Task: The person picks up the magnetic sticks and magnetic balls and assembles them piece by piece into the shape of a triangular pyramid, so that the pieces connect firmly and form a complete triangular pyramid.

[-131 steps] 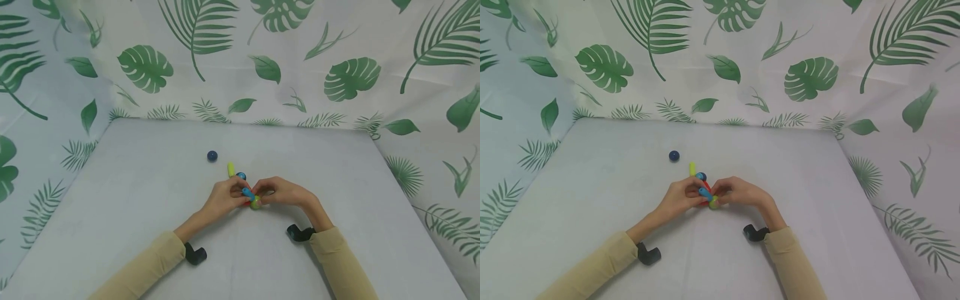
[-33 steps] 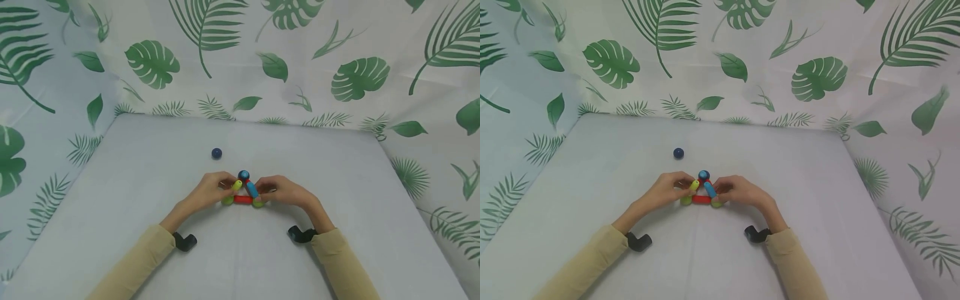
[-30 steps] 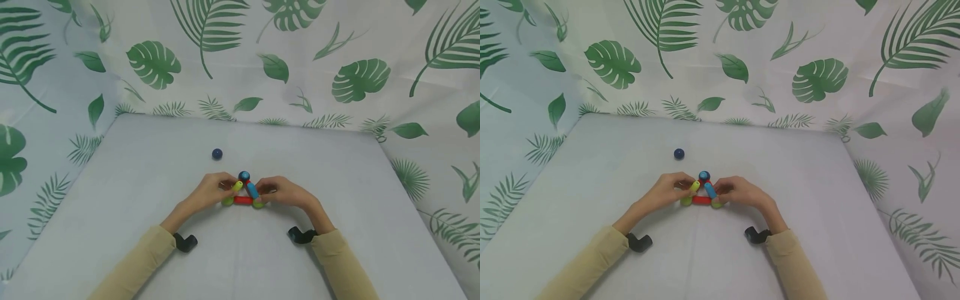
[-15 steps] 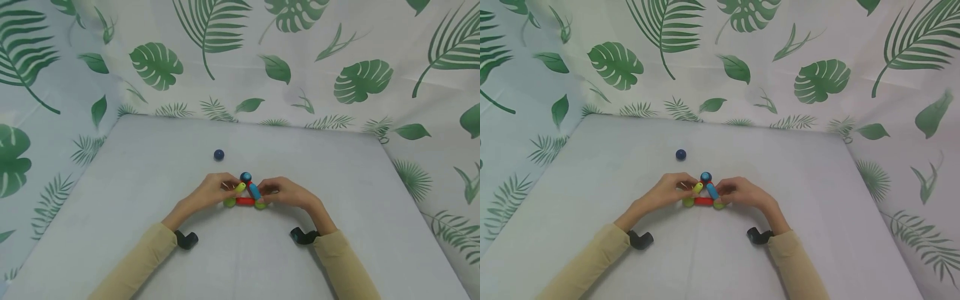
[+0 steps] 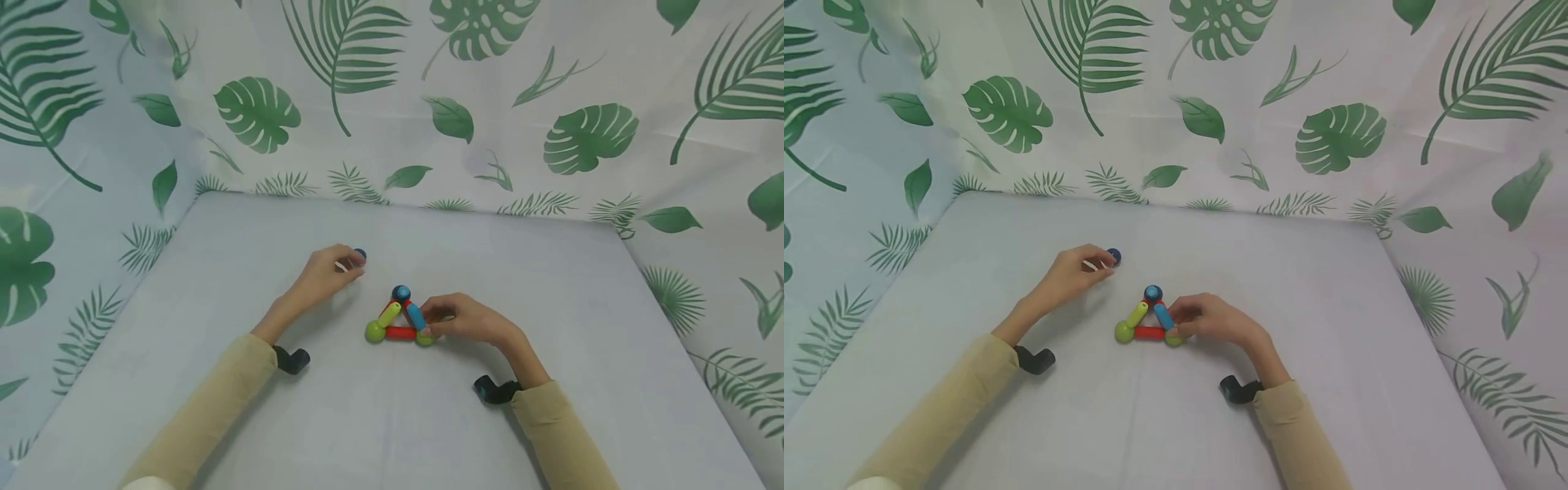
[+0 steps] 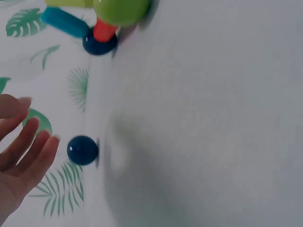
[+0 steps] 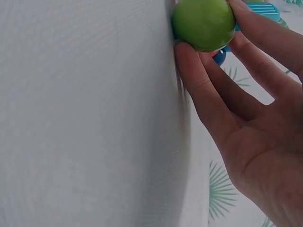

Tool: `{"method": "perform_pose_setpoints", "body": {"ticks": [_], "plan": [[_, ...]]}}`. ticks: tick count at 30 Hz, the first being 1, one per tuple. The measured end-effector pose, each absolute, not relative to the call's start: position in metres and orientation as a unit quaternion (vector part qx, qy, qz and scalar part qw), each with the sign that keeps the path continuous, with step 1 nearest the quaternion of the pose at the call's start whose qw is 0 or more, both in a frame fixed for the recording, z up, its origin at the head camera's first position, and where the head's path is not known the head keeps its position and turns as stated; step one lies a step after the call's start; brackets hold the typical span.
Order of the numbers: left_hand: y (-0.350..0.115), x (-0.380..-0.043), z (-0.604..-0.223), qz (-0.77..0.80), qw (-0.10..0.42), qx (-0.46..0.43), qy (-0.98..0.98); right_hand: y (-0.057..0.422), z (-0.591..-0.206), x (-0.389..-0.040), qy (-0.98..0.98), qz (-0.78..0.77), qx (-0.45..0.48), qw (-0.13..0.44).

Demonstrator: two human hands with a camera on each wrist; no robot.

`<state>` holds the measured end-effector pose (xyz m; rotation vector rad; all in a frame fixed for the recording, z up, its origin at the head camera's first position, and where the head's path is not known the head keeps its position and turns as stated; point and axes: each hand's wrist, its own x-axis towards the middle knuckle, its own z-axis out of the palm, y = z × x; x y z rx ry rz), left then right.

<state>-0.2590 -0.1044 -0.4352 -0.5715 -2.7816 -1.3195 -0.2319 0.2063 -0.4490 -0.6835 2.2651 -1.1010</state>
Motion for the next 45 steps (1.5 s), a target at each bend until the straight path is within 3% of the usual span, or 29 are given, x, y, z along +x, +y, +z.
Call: {"method": "perform_pose_setpoints", "body": {"ticks": [4, 12, 19, 35, 45], "plan": [[-0.103, -0.279, -0.437, -0.402, 0.031, -0.154, -0.902, 0.208, -0.448, -0.231, 0.841, -0.404, -0.247, 0.262], [-0.096, -0.307, -0.45, -0.359, -0.011, -0.118, -0.926, 0.208, -0.45, -0.231, 0.838, -0.406, -0.253, 0.263], [-0.095, -0.31, -0.46, -0.35, -0.01, -0.141, -0.926, 0.205, -0.45, -0.232, 0.843, -0.397, -0.25, 0.263], [-0.077, -0.246, -0.43, -0.537, -0.018, -0.189, -0.822, 0.205, -0.448, -0.232, 0.841, -0.399, -0.237, 0.278], [-0.061, -0.221, -0.424, -0.539, 0.016, -0.29, -0.79, 0.207, -0.449, -0.233, 0.827, -0.419, -0.255, 0.275]]}}
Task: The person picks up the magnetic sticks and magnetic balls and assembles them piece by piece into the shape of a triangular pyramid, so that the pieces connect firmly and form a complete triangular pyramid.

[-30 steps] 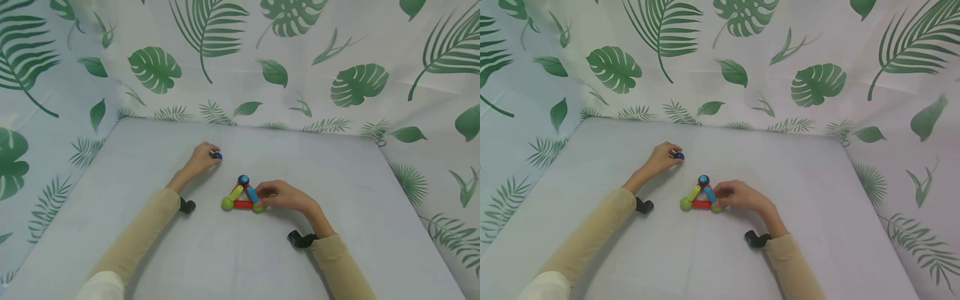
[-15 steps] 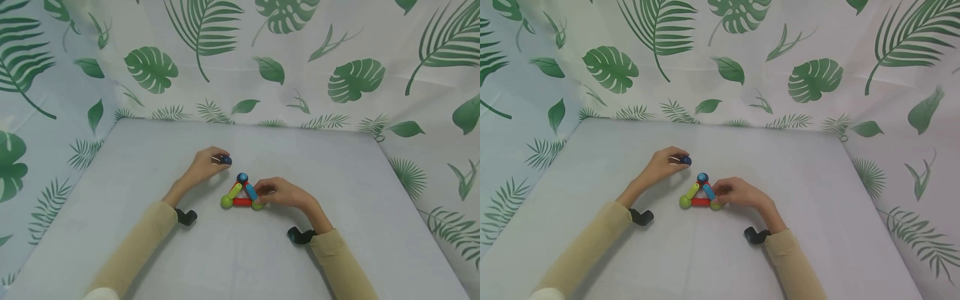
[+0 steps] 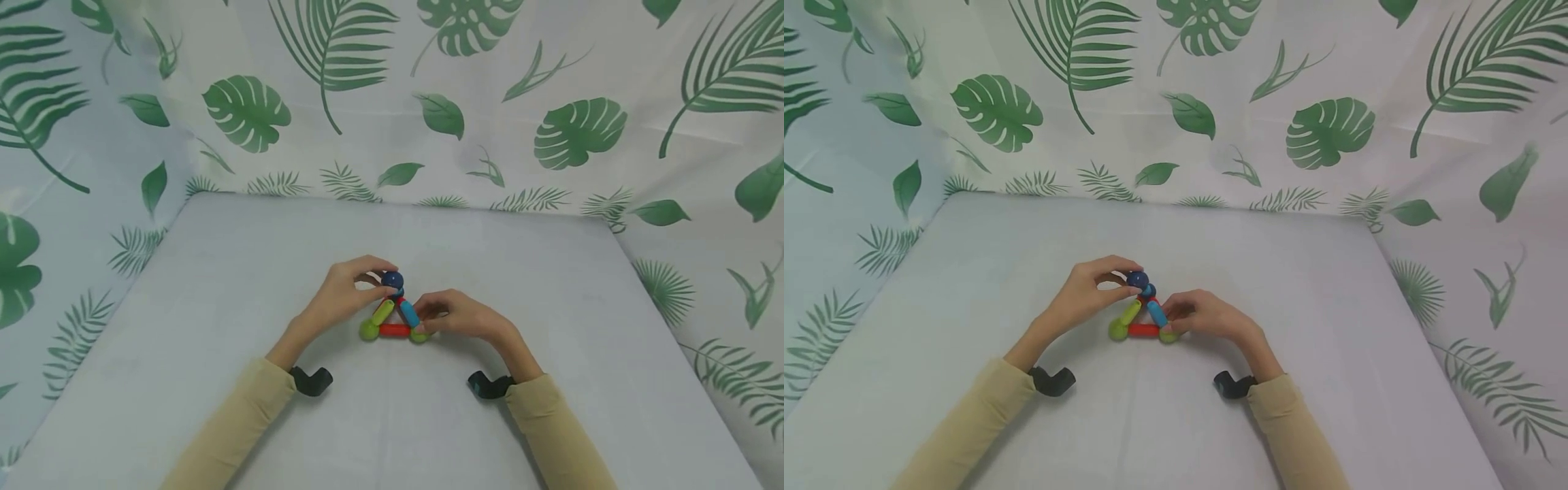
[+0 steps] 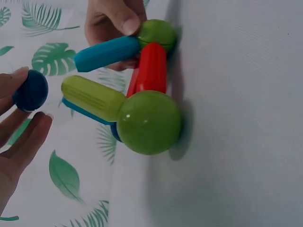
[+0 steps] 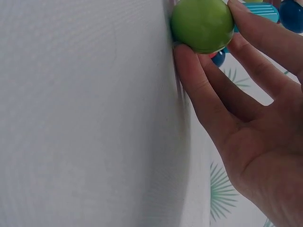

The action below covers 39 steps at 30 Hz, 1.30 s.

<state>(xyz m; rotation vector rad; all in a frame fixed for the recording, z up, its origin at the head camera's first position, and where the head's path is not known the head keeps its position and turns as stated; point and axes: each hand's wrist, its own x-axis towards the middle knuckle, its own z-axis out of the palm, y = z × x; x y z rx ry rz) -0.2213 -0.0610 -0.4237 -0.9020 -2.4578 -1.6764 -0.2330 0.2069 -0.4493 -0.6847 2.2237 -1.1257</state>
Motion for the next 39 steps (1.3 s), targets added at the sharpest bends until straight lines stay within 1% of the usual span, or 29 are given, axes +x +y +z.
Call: {"method": "perform_pose_setpoints", "body": {"ticks": [6, 10, 17, 24, 27, 29, 34, 36, 39], "plan": [[-0.056, -0.22, -0.431, -0.496, 0.043, -0.331, -0.801, 0.206, -0.449, -0.232, 0.831, -0.412, -0.26, 0.269], [-0.054, -0.219, -0.433, -0.481, 0.048, -0.344, -0.805, 0.207, -0.451, -0.233, 0.833, -0.408, -0.264, 0.263], [-0.055, -0.216, -0.43, -0.463, 0.013, -0.35, -0.814, 0.206, -0.448, -0.233, 0.834, -0.41, -0.261, 0.262], [-0.055, -0.213, -0.43, -0.458, 0.007, -0.349, -0.817, 0.207, -0.451, -0.233, 0.828, -0.417, -0.263, 0.265], [-0.057, -0.209, -0.431, -0.464, -0.008, -0.346, -0.816, 0.206, -0.454, -0.231, 0.824, -0.419, -0.269, 0.269], [-0.059, -0.206, -0.432, -0.462, -0.029, -0.328, -0.823, 0.205, -0.455, -0.23, 0.824, -0.418, -0.273, 0.266], [-0.07, -0.2, -0.435, -0.429, -0.099, -0.241, -0.865, 0.201, -0.454, -0.229, 0.838, -0.401, -0.271, 0.251], [-0.073, -0.198, -0.44, -0.406, -0.113, -0.219, -0.88, 0.201, -0.452, -0.229, 0.848, -0.388, -0.265, 0.246], [-0.075, -0.196, -0.449, -0.386, -0.107, -0.204, -0.893, 0.201, -0.449, -0.229, 0.859, -0.374, -0.258, 0.237]]}}
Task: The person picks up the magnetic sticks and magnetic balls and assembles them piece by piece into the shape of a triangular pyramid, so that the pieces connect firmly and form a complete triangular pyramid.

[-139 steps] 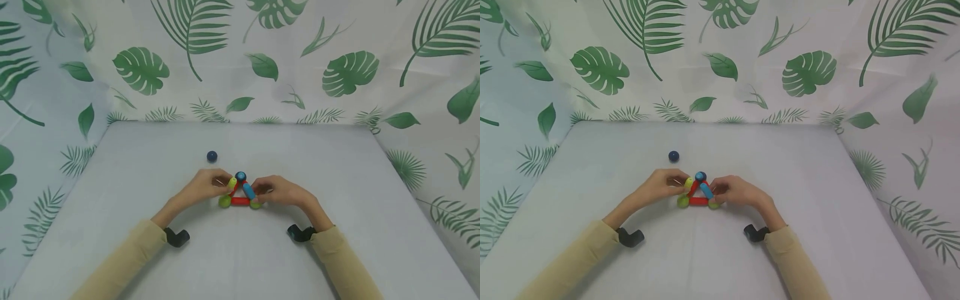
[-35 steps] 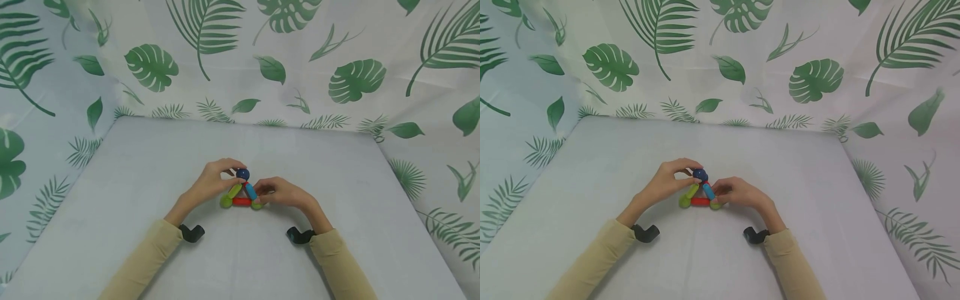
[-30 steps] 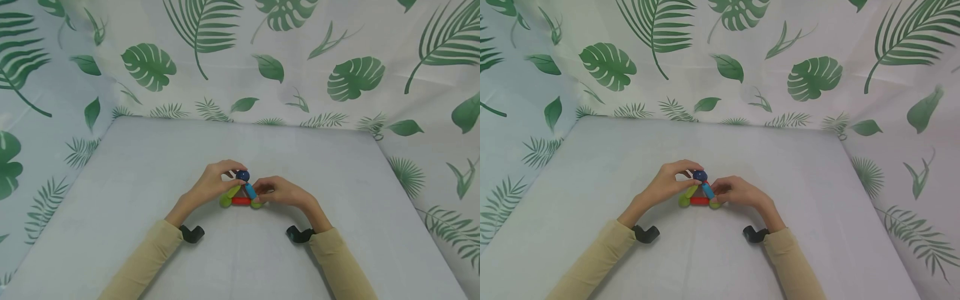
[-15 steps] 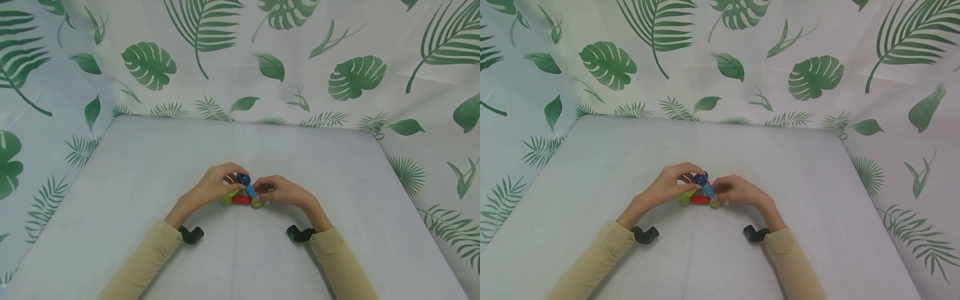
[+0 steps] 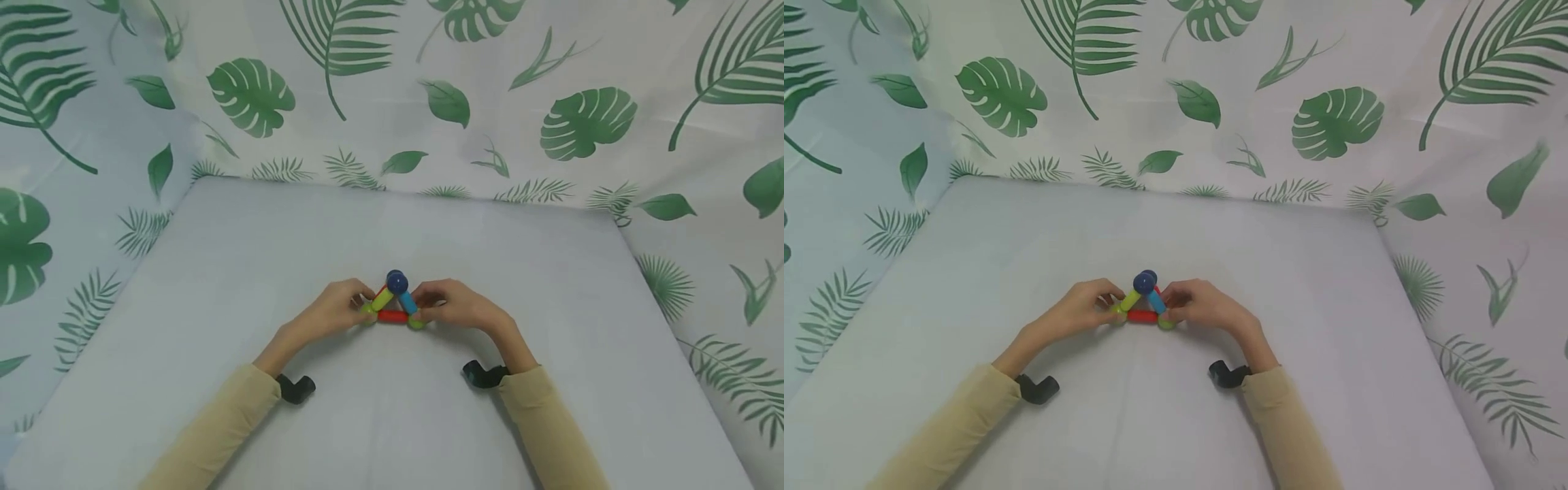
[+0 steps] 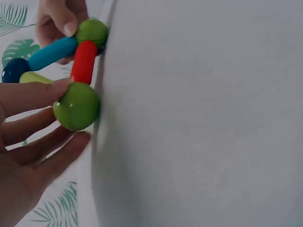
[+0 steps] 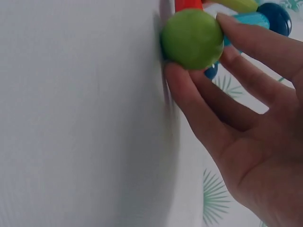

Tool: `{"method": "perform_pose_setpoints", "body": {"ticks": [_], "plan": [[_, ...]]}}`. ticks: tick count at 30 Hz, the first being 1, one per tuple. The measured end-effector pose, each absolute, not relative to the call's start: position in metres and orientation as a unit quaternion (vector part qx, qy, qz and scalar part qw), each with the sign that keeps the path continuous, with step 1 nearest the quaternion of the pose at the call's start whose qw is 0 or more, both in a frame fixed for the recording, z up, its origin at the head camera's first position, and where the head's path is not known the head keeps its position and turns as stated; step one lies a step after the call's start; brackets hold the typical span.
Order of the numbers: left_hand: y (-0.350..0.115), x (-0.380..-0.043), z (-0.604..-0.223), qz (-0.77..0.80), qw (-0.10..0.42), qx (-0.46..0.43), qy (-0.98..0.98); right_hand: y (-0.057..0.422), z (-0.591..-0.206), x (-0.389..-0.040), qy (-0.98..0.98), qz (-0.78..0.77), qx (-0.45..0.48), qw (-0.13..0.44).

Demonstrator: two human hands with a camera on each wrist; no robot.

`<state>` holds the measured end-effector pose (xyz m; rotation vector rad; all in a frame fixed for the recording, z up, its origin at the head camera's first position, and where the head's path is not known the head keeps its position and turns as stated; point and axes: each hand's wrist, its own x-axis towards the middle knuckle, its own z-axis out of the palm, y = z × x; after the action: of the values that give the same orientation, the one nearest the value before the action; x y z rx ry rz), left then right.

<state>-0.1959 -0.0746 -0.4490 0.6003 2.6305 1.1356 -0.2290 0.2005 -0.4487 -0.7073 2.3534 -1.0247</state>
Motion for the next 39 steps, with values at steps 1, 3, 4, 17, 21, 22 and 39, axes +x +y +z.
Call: {"method": "perform_pose_setpoints", "body": {"ticks": [1, 3, 4, 17, 21, 22, 39], "plan": [[-0.074, -0.197, -0.452, 0.386, 0.1, 0.199, 0.895, 0.201, -0.448, -0.23, 0.861, -0.371, -0.258, 0.232], [-0.073, -0.197, -0.459, 0.396, 0.091, 0.184, 0.895, 0.2, -0.448, -0.231, 0.864, -0.37, -0.258, 0.225], [-0.072, -0.197, -0.462, 0.4, 0.087, 0.18, 0.894, 0.2, -0.449, -0.23, 0.865, -0.369, -0.258, 0.221], [-0.064, -0.198, -0.464, 0.381, 0.076, 0.159, 0.908, 0.194, -0.453, -0.213, 0.887, -0.363, -0.234, 0.163], [-0.06, -0.204, -0.461, 0.373, 0.077, 0.156, 0.911, 0.192, -0.45, -0.211, 0.895, -0.359, -0.205, 0.165], [-0.058, -0.207, -0.461, 0.372, 0.074, 0.158, 0.912, 0.192, -0.449, -0.211, 0.899, -0.358, -0.197, 0.159], [-0.052, -0.262, -0.465, 0.383, 0.063, 0.15, 0.909, 0.186, -0.449, -0.257, 0.925, -0.329, -0.146, 0.121]]}}
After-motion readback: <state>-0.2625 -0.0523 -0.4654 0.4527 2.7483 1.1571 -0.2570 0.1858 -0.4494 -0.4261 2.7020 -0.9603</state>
